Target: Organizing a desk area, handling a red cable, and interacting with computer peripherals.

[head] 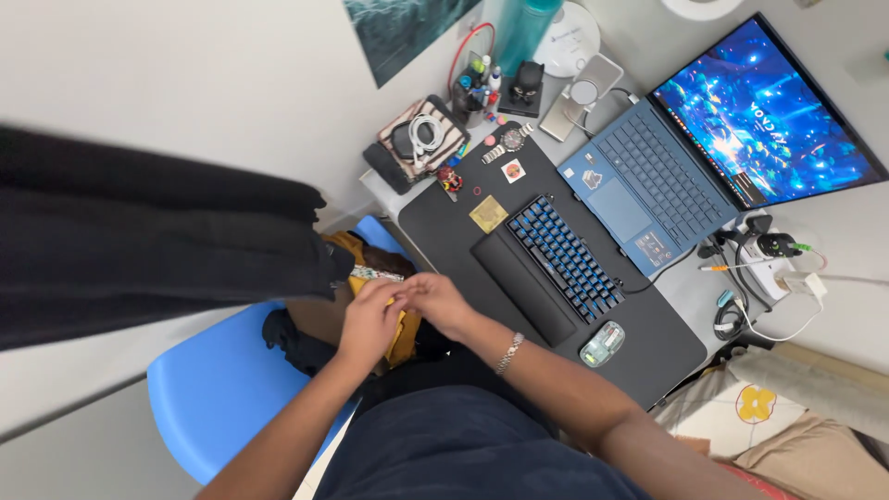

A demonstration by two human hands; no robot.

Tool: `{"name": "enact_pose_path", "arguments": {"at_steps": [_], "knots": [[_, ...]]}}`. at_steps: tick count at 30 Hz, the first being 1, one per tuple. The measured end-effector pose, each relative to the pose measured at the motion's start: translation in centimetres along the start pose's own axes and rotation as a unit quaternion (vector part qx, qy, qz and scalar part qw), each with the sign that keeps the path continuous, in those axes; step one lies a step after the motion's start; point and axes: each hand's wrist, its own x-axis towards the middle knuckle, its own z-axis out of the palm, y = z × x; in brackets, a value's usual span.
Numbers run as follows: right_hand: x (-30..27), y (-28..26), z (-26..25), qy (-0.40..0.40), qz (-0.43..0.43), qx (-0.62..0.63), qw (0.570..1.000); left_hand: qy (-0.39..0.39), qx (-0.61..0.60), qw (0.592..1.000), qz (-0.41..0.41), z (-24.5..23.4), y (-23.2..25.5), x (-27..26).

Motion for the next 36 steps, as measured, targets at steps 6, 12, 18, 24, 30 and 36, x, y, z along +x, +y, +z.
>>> {"name": "enact_pose_path", "arguments": {"at_steps": [6, 12, 18, 24, 30, 36], "knots": [[-0.3, -2.4, 4.6, -0.162, 0.123, -0.116, 0.972, 0.018, 0.117, 0.991, -0.063, -4.6, -2.3, -4.9], [9.1, -7.7, -6.1, 0.146, -0.234, -0.435, 0.857, -0.409, 0.379, 0.742, -0.373, -3.9, -21.9, -31.8], [18.0, -15.3, -18.2, 0.419, -0.315, -0.352, 0.775, -0.389, 0.350, 0.748, -0.408, -2.1, -23.4, -33.5], [20.8, -18.9, -18.6, 0.366, -0.309, -0.378, 0.792, -0.341, 0.304, 0.764, -0.455, -2.0, -23.6, -33.8], [21.4, -18.7, -19.1, 0.350, -0.348, -0.391, 0.777, -0.132, 0.031, 0.940, -0.314, 4.0, -10.7, -4.6], [21.9, -19.2, -18.7, 0.357, -0.346, -0.377, 0.781, -0.036, -0.201, 0.971, -0.125, 13.9, -8.1, 11.7]]}}
